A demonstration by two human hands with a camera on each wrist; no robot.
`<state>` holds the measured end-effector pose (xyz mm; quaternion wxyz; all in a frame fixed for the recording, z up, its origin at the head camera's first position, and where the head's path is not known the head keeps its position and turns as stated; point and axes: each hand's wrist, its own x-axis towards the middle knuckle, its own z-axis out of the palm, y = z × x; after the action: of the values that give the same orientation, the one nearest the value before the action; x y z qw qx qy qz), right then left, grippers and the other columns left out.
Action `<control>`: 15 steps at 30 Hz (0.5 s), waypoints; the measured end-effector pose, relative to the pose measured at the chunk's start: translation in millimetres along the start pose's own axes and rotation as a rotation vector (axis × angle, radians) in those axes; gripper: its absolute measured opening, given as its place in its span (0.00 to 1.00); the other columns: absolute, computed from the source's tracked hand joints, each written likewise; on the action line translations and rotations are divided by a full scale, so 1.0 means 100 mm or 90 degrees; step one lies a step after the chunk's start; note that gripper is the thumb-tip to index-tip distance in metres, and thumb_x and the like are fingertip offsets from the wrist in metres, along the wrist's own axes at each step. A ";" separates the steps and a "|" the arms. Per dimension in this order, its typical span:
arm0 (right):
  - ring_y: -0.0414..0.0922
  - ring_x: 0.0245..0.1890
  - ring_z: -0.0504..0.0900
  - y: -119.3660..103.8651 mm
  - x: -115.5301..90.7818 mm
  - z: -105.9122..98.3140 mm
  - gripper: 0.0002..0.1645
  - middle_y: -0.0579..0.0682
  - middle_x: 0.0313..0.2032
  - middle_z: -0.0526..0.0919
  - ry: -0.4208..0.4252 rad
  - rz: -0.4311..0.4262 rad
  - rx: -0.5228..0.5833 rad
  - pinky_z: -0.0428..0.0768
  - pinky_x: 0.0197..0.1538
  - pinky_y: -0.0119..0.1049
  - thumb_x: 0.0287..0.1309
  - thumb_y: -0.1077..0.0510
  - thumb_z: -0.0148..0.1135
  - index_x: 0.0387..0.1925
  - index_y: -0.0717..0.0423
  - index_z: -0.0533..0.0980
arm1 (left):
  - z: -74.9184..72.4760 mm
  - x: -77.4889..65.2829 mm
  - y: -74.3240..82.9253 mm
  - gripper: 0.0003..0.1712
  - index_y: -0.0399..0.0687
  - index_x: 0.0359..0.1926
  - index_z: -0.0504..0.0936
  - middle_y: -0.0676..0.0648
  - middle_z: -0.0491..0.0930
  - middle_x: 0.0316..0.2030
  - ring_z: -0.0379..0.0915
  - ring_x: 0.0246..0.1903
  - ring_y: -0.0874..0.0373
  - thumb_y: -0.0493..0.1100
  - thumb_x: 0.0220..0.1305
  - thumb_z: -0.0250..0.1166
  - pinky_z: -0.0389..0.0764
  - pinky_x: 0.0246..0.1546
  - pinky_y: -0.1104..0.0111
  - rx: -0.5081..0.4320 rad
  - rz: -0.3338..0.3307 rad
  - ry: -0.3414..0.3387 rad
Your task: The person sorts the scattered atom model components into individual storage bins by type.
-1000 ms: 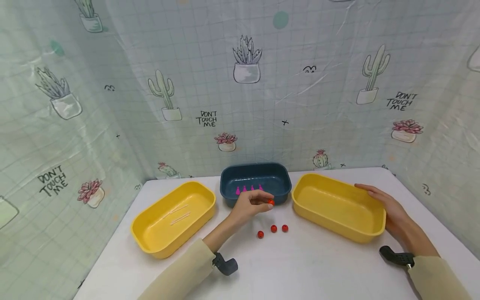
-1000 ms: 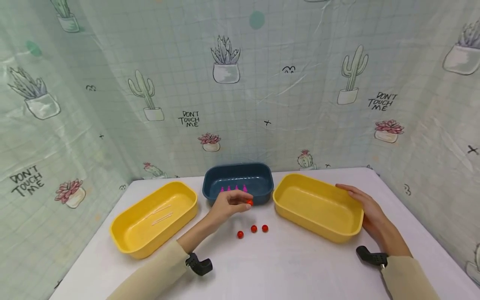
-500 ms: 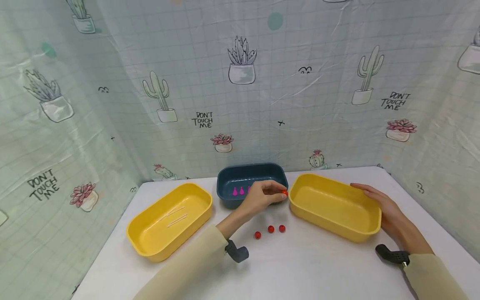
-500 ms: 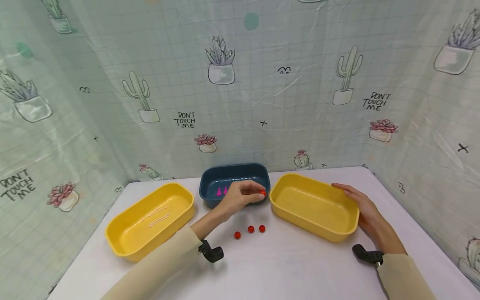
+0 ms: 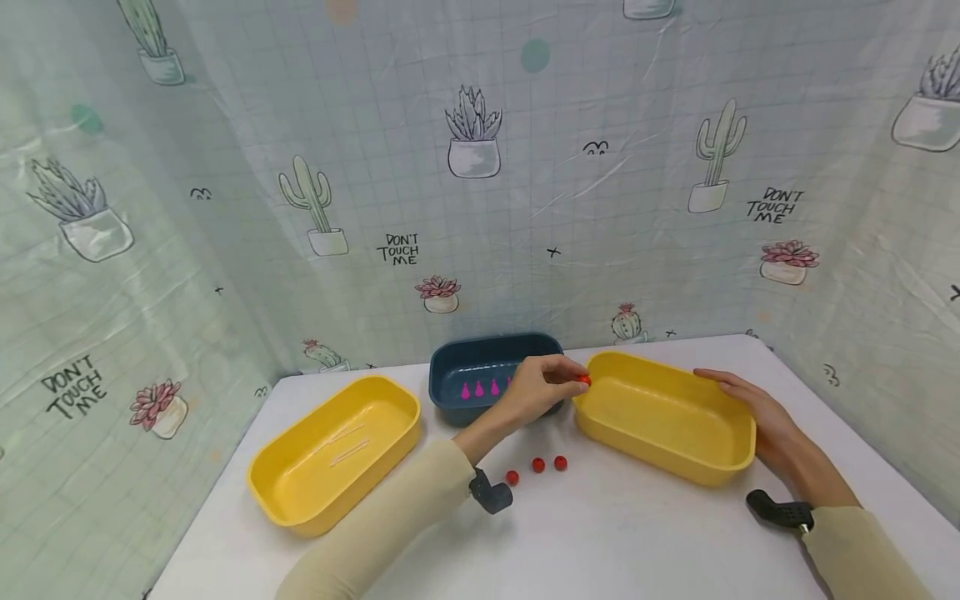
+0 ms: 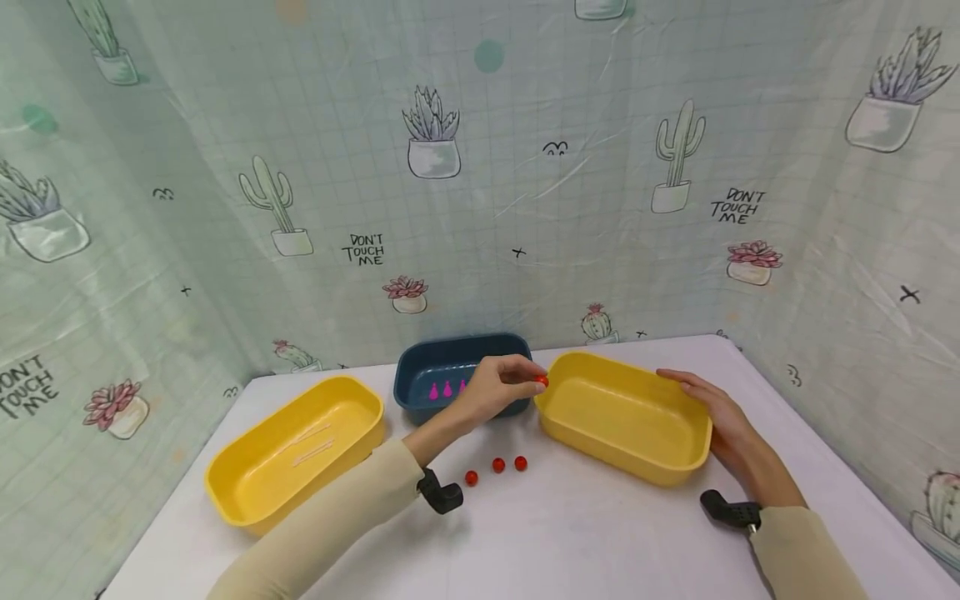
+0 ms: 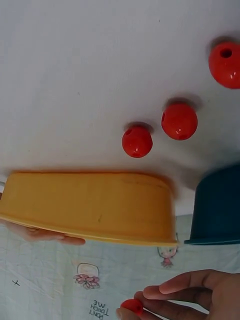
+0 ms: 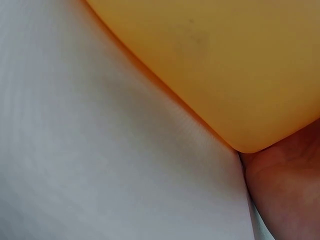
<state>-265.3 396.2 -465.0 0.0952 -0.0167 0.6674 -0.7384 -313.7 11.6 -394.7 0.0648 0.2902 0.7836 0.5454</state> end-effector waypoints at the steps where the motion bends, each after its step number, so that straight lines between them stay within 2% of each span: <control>1: 0.32 0.54 0.84 0.00 0.00 0.00 0.27 0.23 0.58 0.79 0.000 0.001 0.000 0.85 0.56 0.31 0.81 0.47 0.44 0.76 0.39 0.67 | 0.01 0.02 0.00 0.14 0.49 0.51 0.89 0.50 0.89 0.45 0.80 0.40 0.67 0.45 0.66 0.72 0.83 0.41 0.76 0.005 0.000 -0.003; 6: 0.32 0.54 0.84 0.00 -0.01 -0.02 0.27 0.23 0.58 0.80 -0.005 -0.007 0.013 0.85 0.55 0.31 0.81 0.48 0.43 0.75 0.40 0.68 | 0.07 0.12 0.05 0.14 0.51 0.50 0.89 0.52 0.89 0.44 0.80 0.37 0.67 0.47 0.65 0.72 0.81 0.36 0.77 0.026 -0.006 -0.021; 10: 0.32 0.54 0.84 0.00 0.00 -0.01 0.27 0.24 0.58 0.80 -0.005 -0.014 0.012 0.85 0.55 0.31 0.82 0.48 0.43 0.76 0.42 0.67 | 0.13 0.19 0.08 0.14 0.51 0.50 0.90 0.52 0.89 0.42 0.80 0.37 0.66 0.47 0.65 0.73 0.80 0.37 0.78 0.033 -0.015 -0.034; 15: 0.33 0.55 0.84 -0.01 0.01 0.03 0.28 0.25 0.59 0.80 0.001 -0.010 0.009 0.85 0.56 0.31 0.81 0.48 0.44 0.76 0.42 0.66 | 0.21 0.28 0.04 0.13 0.51 0.50 0.90 0.52 0.89 0.42 0.78 0.35 0.68 0.47 0.66 0.72 0.80 0.37 0.78 0.050 -0.005 -0.045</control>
<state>-265.7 392.7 -463.7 0.0895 -0.0208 0.6623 -0.7435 -326.4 43.9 -393.3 0.0828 0.3083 0.8028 0.5036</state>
